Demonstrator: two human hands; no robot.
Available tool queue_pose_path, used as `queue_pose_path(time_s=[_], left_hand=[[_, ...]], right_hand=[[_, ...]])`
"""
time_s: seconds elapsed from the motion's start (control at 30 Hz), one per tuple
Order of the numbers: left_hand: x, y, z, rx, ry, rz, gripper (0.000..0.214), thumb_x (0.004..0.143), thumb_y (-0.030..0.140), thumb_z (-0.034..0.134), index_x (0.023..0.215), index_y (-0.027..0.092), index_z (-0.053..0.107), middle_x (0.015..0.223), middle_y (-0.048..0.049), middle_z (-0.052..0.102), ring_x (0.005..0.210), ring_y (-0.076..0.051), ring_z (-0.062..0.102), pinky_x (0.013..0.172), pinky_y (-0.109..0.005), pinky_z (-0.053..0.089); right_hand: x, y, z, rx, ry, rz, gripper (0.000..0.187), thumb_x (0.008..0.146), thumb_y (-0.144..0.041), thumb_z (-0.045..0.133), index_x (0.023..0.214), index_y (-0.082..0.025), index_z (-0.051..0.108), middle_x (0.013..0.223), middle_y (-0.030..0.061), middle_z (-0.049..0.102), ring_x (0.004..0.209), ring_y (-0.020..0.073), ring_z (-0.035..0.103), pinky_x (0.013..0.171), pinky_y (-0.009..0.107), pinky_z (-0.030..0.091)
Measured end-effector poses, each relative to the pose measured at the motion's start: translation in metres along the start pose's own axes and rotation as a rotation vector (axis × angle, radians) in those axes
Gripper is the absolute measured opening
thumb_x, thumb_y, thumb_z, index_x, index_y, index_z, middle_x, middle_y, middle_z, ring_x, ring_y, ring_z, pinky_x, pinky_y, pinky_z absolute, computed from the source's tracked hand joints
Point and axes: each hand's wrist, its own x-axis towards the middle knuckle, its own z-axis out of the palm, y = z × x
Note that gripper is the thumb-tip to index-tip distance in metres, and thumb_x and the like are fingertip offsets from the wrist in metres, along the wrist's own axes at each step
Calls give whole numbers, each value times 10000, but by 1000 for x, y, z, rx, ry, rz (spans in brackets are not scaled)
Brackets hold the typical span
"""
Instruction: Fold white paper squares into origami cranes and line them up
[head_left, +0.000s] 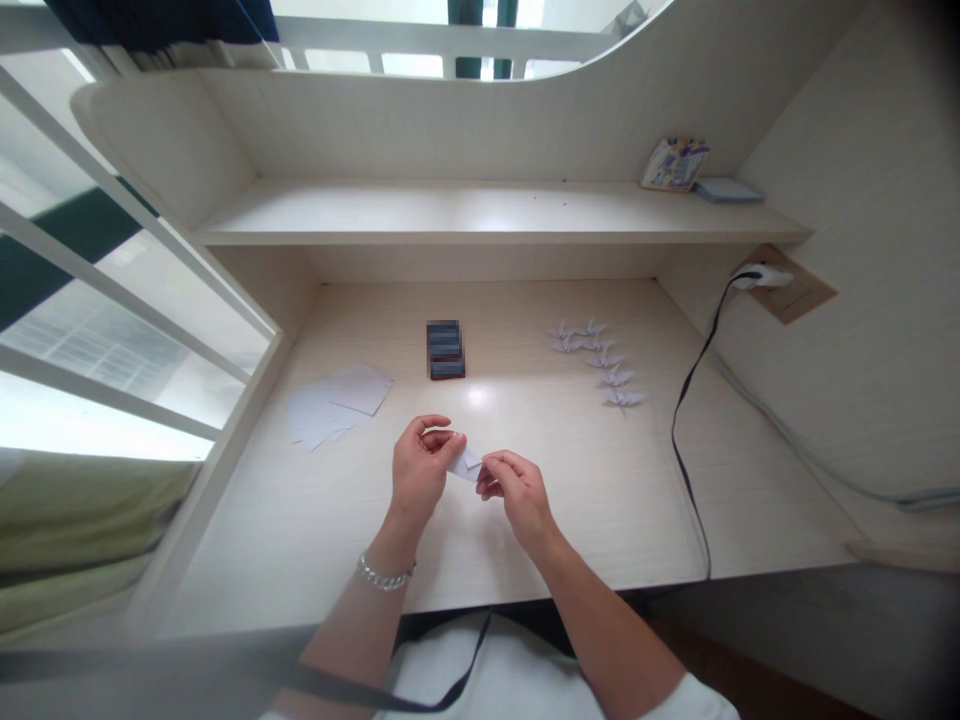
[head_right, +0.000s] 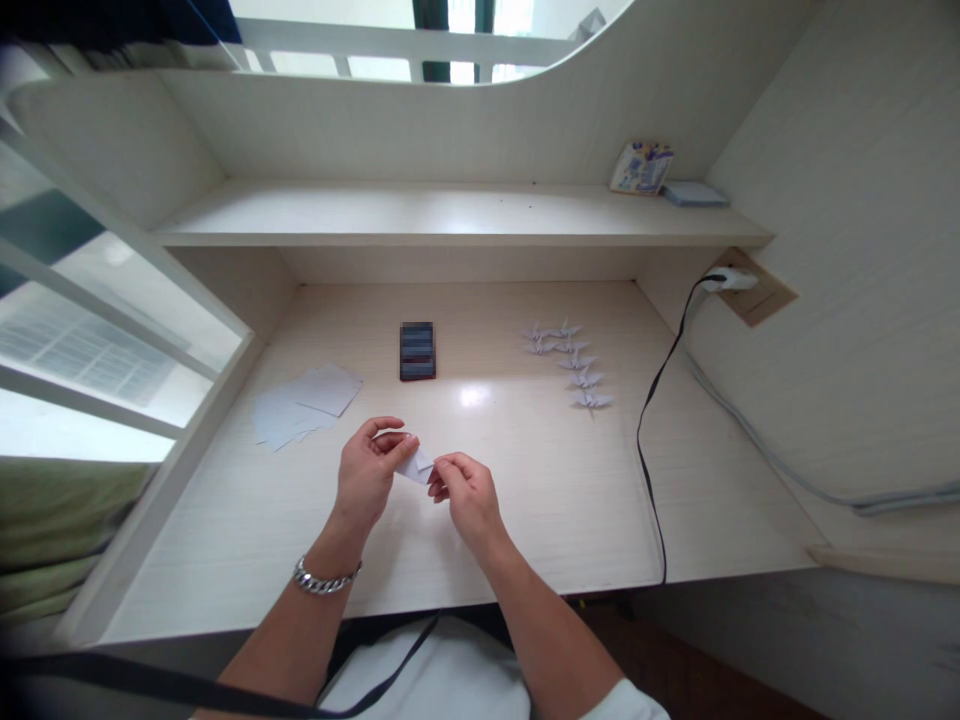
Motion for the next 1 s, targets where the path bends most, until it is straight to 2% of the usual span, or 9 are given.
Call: queue_pose_path(time_s=[0.27, 0.5, 0.77, 1.0], left_hand=[[-1, 0, 1, 5, -26, -15, 414, 579, 268, 751, 920, 159, 542, 696, -21, 649, 634, -146, 621, 600, -261, 483], [2, 5, -3, -35, -12, -34, 427, 560, 268, 758, 915, 162, 545, 675, -11, 653, 628, -145, 622, 585, -252, 475], [-1, 1, 1, 10, -27, 0, 395, 591, 282, 742, 912, 160, 547, 696, -25, 652, 631, -144, 618, 588, -251, 473], [-2, -2, 1, 16, -21, -5, 394, 597, 284, 743, 914, 160, 545, 695, -26, 651, 631, -145, 618, 592, -252, 470]], right_hand=[[-1, -2, -3, -224, -11, -118, 190, 785, -331, 570, 678, -174, 570, 557, -11, 548, 527, 113, 495, 516, 236, 394], [-2, -5, -5, -104, -114, -75, 218, 791, -371, 553, 733, -170, 617, 669, 32, 619, 574, 134, 544, 546, 264, 448], [2, 0, -6, -141, -57, -52, 92, 735, -256, 597, 745, -166, 611, 565, -6, 581, 527, 126, 527, 529, 254, 431], [1, -2, -7, -223, -8, -57, 106, 727, -252, 591, 676, -166, 625, 535, -3, 582, 510, 126, 524, 519, 251, 423]])
